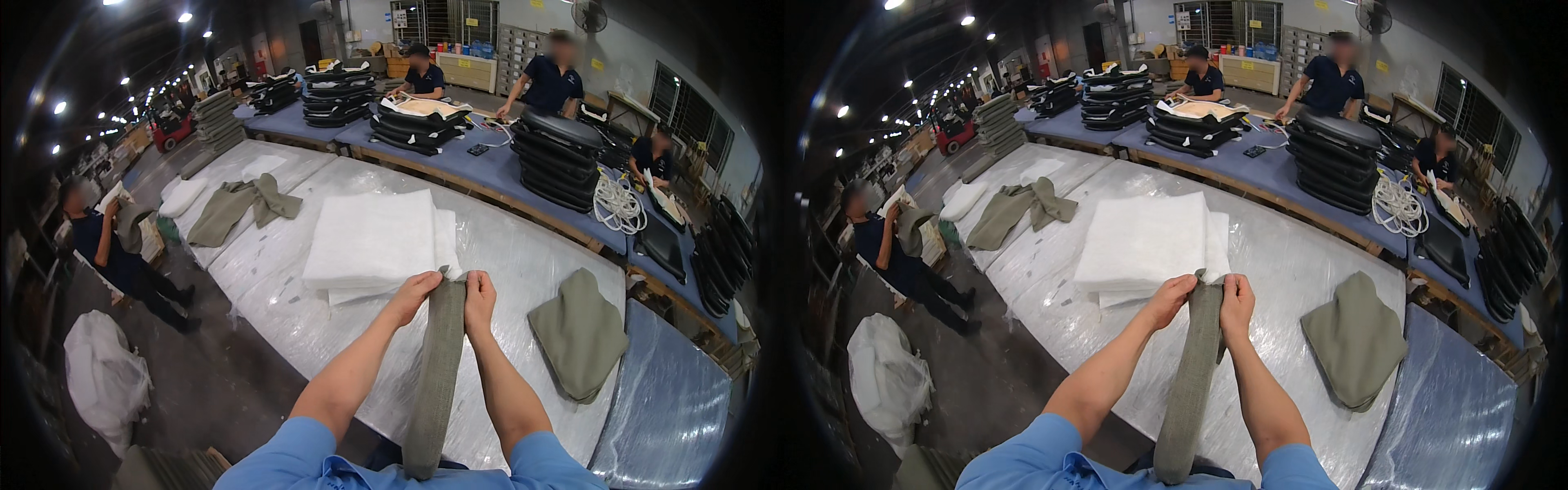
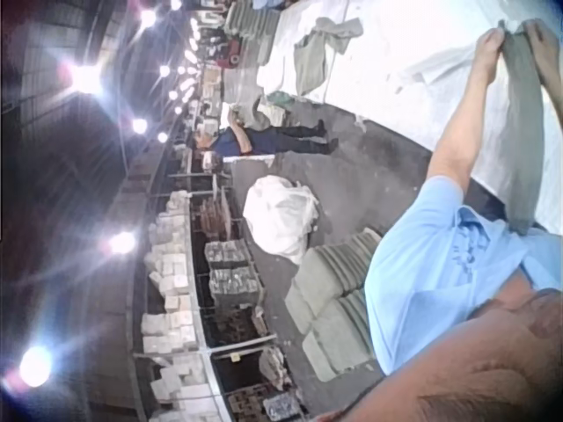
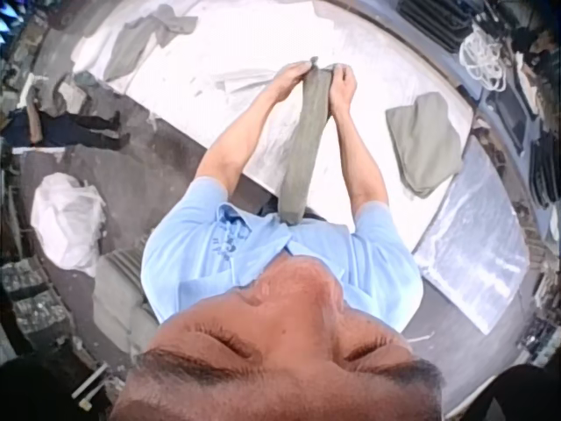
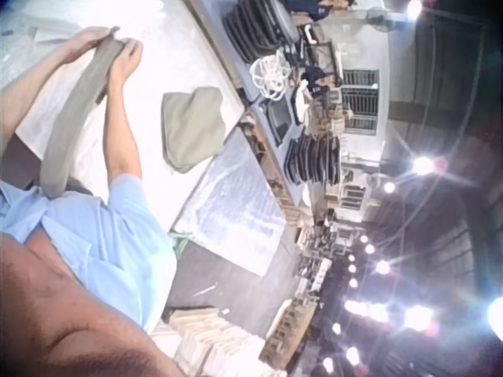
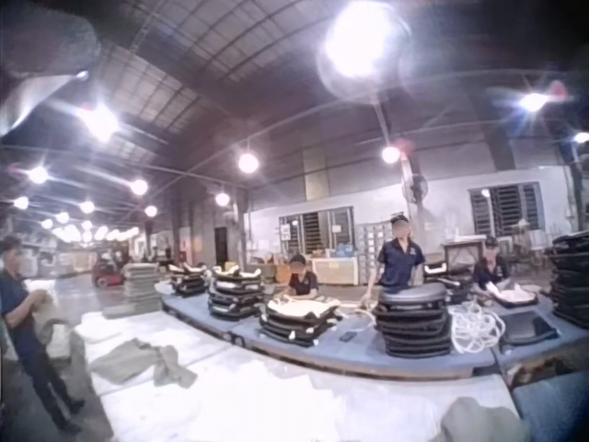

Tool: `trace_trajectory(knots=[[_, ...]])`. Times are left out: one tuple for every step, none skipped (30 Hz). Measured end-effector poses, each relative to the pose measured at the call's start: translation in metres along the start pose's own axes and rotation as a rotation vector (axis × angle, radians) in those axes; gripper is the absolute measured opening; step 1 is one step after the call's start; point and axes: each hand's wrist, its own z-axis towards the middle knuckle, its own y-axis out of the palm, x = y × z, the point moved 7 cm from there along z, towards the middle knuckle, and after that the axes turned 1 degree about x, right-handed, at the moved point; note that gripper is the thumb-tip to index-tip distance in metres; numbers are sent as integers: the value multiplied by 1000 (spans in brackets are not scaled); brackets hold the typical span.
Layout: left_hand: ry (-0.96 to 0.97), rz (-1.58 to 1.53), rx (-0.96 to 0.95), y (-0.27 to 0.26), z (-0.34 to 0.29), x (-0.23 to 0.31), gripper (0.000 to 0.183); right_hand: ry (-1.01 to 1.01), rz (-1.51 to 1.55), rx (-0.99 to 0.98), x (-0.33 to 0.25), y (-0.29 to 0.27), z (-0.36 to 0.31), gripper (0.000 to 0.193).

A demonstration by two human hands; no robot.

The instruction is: The person folds a green cushion cover by hand, repeatedly adjusting and smoothing it on a workbench. The person then stacks the folded cover with others. The person also handles white foam inserts, placing them on the table.

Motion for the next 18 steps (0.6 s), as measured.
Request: trace_trajectory(knots=[[-18,-16,-8,11,5,-1,63,-14,-8,23,1,-5,6,29],[-36,-30,-13,22,10,-2,57,-28,-13,44,2,-10,12,30],[-59,-12,19,26,13,-1,60,4,-8,50,3,-11,18,33],[-80,7,51,30,15,1,63,36,-1,54,3,-13,24,36],[-101,27,83,33,16,2,67,67,5,59,4,-12,31,40],[-106,65,91,38,17,4,71,104,-38,57,3,-11,36,43],[-111,106,104,40,17,6,76,142,-78,52,1,-7,40,48],[-117,145,115,42,16,7,80,181,-119,46,0,-3,43,53],[-124,148,130,47,17,7,82,156,-186,75,-1,-7,48,54],[-131,150,143,52,18,7,85,133,-255,105,-2,-12,52,56],[-140,151,155,56,19,7,88,110,-326,135,-2,-17,56,58],[-137,159,174,53,19,7,88,93,-342,148,-4,-13,57,56],[-134,166,191,49,20,6,88,76,-360,162,-5,-9,57,54],[-133,172,208,46,21,5,88,60,-379,177,-6,-6,58,53],[-123,179,225,45,23,5,87,48,-430,175,-6,-8,61,50],[-114,187,242,45,25,4,86,35,-481,173,-5,-9,65,47],[-106,194,259,45,27,3,86,24,-533,171,-4,-11,68,46],[-92,214,269,44,27,3,84,26,-540,164,-4,-9,68,45]])
